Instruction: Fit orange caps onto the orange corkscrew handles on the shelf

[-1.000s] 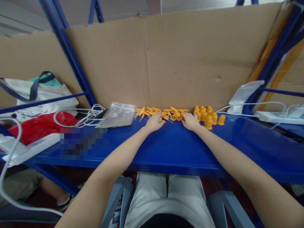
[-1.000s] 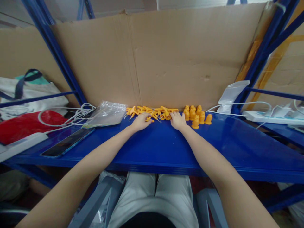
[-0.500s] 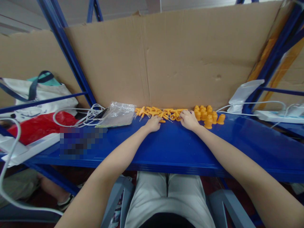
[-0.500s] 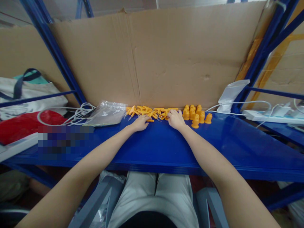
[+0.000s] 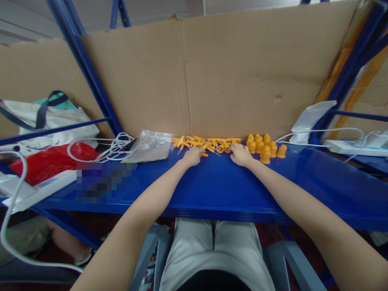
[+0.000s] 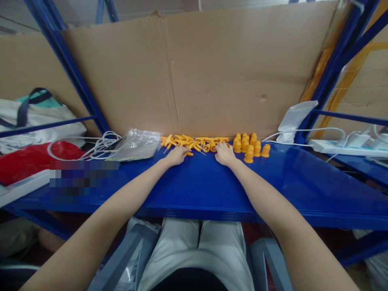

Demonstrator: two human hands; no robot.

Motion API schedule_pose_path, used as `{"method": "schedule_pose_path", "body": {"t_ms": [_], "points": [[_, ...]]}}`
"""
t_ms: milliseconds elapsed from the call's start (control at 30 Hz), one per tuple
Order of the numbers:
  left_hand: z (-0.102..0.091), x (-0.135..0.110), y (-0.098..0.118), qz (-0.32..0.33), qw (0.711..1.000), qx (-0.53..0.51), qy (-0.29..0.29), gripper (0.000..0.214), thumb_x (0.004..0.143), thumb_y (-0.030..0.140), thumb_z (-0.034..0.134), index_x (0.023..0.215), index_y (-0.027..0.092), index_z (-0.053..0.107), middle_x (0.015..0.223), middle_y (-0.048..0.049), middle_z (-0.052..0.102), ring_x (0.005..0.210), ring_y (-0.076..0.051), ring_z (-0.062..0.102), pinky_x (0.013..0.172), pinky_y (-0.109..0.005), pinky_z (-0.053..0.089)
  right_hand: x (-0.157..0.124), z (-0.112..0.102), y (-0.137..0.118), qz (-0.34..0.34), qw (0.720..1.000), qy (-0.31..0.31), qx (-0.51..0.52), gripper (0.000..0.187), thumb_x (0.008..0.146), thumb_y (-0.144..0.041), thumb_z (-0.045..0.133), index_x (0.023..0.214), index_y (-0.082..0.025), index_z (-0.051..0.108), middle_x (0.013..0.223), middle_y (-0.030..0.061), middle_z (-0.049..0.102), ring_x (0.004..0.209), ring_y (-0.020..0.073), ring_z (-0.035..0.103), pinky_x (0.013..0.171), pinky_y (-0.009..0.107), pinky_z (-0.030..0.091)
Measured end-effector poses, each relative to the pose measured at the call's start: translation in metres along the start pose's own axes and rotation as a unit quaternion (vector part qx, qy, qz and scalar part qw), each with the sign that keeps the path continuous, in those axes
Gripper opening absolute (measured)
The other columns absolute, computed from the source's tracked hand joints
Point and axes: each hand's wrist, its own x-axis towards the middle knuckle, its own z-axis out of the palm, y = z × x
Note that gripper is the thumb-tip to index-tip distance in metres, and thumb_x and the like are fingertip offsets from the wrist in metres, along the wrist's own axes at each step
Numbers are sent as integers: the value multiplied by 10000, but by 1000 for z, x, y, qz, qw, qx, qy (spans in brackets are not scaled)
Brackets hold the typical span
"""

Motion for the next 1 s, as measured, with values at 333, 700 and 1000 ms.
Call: {"method": "schedule_pose_path", "body": {"t_ms": [333,700,1000], "points": [[-6,-4,11,-37,999,7,5,293,853,110,567,1110,223,650,1173,-108,666,1159,-278,613,948,-419,506,1,1,1,-6,1000,1,-8,441,850,-148,415,1218,-176,656,1321,155,597,1250,325,484,979,488,397],[-8,-1,13,1,999,-41,26,250,826,56,545,1024,192,615,1091,-97,655,1076,-234,615,1002,-376,475,0,-25,16,25,996,82,12,438,864,-98,360,1120,-148,712,1205,159,654,1160,307,544,931,454,378],[-12,-1,15,-4,996,-89,30,261,789,48,571,1016,174,588,1070,-91,603,1073,-238,599,1015,-389,461,-3,-54,51,199,969,143,26,410,880,-159,373,1129,-160,699,1187,166,657,1098,301,593,875,417,440]]}}
